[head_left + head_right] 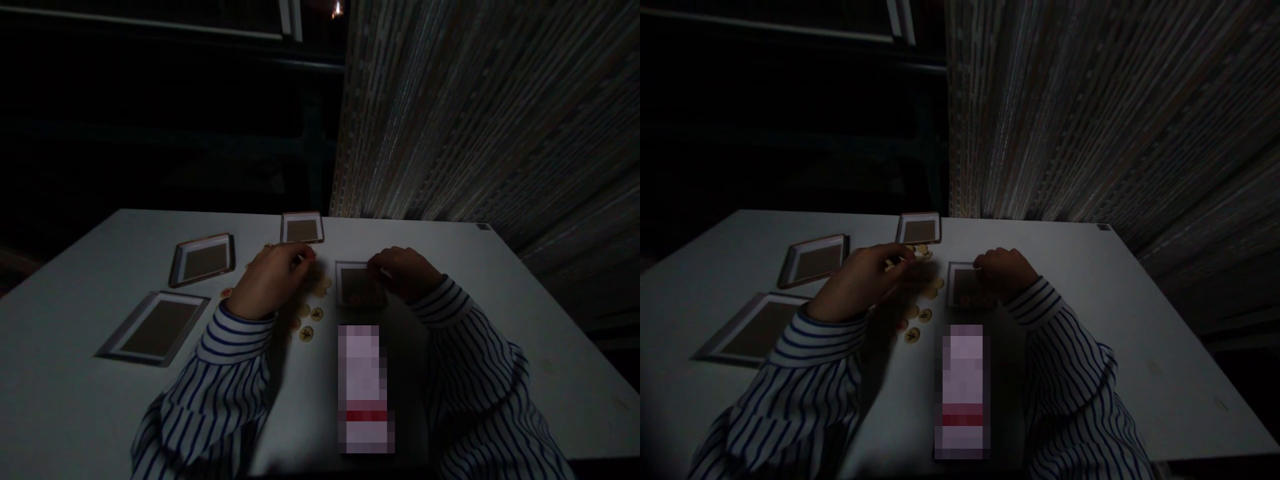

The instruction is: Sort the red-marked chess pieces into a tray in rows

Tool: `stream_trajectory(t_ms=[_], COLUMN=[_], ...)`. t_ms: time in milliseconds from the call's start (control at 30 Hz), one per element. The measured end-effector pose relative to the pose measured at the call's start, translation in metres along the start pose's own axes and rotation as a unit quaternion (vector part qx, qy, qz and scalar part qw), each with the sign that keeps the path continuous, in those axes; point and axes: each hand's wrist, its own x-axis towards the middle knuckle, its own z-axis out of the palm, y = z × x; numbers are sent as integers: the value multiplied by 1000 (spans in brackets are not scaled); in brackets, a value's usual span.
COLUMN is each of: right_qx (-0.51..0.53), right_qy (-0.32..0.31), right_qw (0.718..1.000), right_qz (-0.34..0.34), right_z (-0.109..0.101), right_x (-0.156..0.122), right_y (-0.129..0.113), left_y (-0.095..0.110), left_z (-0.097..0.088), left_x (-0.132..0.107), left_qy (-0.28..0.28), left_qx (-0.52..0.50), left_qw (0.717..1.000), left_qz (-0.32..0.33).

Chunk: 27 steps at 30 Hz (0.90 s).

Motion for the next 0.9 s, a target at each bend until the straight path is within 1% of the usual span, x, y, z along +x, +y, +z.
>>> stream_trajectory(t_ms=[100,300,433,533,600,700,800,900], right_qx=[6,-5,7,9,4,-18,-37,-24], right_qy=[11,-11,11,27,25,6,-14,-14], right_qw=[1000,1000,1000,999,999,998,996,994], right_qz=[-5,-6,-28,-34,-40,-56,-74,-104], right_z=[-1,-9,-11,-10,-8,-6,-6,-4], right_x=[0,1,-1,-2,0,4,8,9], right_y=[-4,-21,-28,-32,-36,-46,-61,-76], left_y=[-7,-25,-37,-47,-54,-64,-73,-78], left_z=[-9,-18,-21,-22,-22,-20,-15,-7], left_x=[-13,-38,-56,-71,-82,-99,-114,-126], left_qy=[13,47,54,61,80,89,107,112], left_qx=[-13,-13,-21,-30,-36,-47,-42,-49], left_qw=[1000,998,996,994,993,990,986,985], left_qz=[-21,-45,-74,-83,-84,-97,-121,-120])
